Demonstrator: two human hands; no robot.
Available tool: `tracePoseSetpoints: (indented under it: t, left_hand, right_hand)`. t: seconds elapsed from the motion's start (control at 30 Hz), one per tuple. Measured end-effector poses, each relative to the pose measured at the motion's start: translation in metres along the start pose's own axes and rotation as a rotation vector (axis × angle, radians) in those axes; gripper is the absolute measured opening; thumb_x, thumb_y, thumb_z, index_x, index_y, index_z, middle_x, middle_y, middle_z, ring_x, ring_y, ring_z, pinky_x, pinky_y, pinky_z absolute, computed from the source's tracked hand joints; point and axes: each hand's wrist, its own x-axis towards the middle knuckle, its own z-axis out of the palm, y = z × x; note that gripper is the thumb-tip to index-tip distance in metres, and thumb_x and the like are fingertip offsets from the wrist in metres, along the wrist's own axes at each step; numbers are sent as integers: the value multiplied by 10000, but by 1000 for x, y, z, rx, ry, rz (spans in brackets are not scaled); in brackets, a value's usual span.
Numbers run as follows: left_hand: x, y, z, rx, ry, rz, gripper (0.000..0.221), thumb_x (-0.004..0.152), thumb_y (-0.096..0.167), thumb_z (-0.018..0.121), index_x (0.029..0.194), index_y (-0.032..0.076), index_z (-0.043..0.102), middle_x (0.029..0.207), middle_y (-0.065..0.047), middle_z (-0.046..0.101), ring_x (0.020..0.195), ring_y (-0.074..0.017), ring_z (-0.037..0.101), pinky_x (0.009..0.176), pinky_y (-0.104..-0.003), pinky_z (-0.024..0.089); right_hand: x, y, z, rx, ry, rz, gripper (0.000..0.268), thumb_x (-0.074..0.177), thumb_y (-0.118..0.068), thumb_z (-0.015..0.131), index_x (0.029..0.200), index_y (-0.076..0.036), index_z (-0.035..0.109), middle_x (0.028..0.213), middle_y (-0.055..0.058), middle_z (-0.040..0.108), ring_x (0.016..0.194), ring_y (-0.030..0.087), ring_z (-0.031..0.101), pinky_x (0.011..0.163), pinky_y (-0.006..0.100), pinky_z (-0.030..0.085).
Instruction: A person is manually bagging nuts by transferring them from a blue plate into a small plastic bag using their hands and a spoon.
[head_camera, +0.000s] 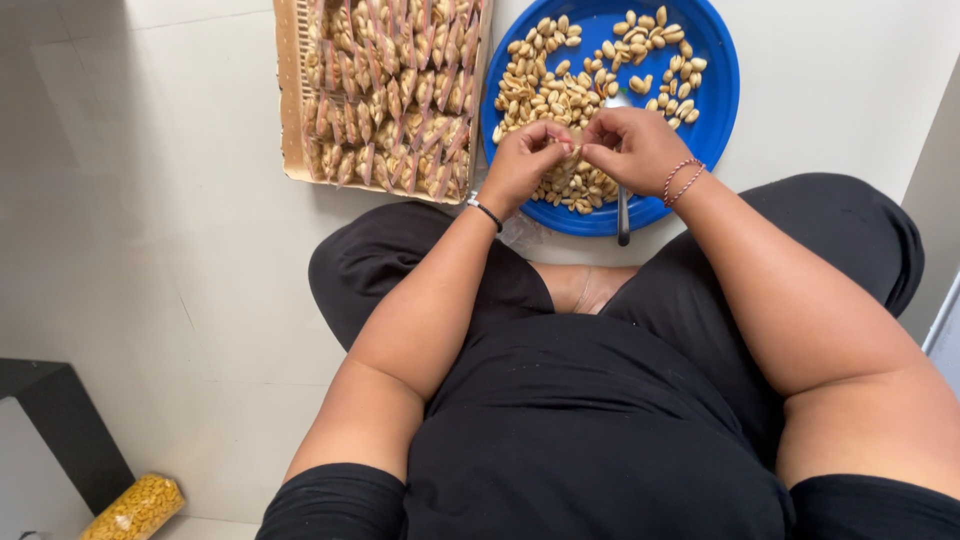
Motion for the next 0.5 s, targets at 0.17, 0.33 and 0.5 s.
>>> tracePoseSetpoints:
  t: [0.17, 0.33, 0.5]
  left_hand:
    - [-2, 5, 3, 22, 29, 11, 128, 850, 141, 799, 976, 120, 793, 808, 14, 701, 760, -39, 646, 682, -210, 542]
    - [5, -9, 1, 27, 43, 67, 110, 888, 152, 803, 993, 121, 794, 842, 5, 729, 798, -45, 660, 707, -222, 560]
    - [-3, 14, 12, 237, 127, 159, 302, 870, 207, 862, 1155, 169, 766, 1075, -63, 758, 1060, -234, 733, 883, -367, 606]
  right_hand:
    - [3, 9, 3, 27, 29, 11, 38, 881, -169, 752, 893, -136, 737, 727, 68, 667, 805, 258, 682, 735, 364, 525]
    - [0, -4, 1, 21, 31, 15, 58, 870, -165, 758, 893, -118, 731, 734, 97, 674, 799, 281, 689, 731, 368, 528]
    - [2, 3, 0, 74, 61, 118, 26, 900, -174, 735, 913, -152, 736, 724, 23, 679, 749, 180, 670, 708, 324, 512]
